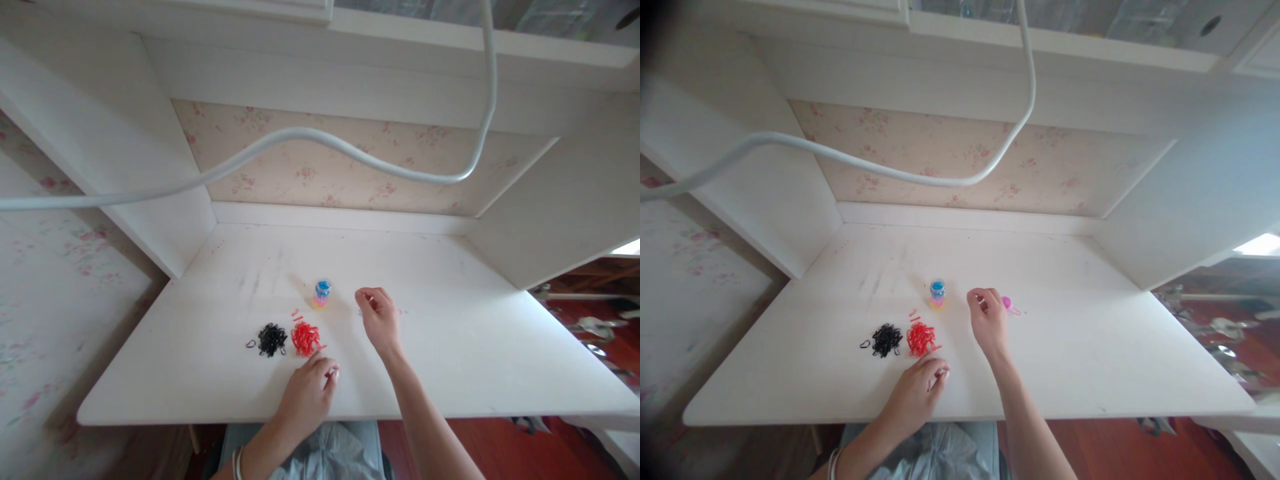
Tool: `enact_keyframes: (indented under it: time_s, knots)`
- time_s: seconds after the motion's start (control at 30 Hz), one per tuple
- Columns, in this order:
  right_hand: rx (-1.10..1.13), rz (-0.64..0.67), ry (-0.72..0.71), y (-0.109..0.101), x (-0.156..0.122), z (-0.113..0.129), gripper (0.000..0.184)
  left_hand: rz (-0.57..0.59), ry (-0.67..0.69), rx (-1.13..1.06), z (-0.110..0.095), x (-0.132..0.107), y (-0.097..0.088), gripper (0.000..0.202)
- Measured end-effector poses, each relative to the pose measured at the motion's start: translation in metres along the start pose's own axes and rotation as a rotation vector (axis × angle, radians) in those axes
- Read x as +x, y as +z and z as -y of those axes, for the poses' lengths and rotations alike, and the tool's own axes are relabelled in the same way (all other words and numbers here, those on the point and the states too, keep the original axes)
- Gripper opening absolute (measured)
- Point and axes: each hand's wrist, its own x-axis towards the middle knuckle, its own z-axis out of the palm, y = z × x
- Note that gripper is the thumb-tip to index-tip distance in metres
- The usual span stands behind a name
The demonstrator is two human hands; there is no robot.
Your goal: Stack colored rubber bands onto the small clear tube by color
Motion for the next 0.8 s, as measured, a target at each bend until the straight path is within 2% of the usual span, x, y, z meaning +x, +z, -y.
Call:
enact_keyframes:
  time_s: [0.17,0.27,0.43,0.57,0.8]
  knots:
    - [-0.29,0.058,0.123,-0.021,-0.024,-0.064,0.029,-0.005,0.012,0.153,-0.009,0.022,-0.002,0.02]
    - [-0.442,0.143,0.105,-0.024,-0.036,-0.084,0.032,-0.008,0.011,0.274,-0.019,0.041,-0.002,0.021]
    - [-0.568,0.127,0.056,-0.018,-0.043,-0.082,0.031,0.04,0.003,0.433,-0.038,0.077,0.008,0.024]
    - [-0.528,0.127,0.029,-0.02,-0.044,-0.078,0.031,0.055,0.012,0.52,-0.044,0.1,0.022,0.028]
    - [-0.481,0.138,0.012,-0.023,-0.046,-0.081,0.032,0.064,0.029,0.528,-0.045,0.113,0.035,0.032]
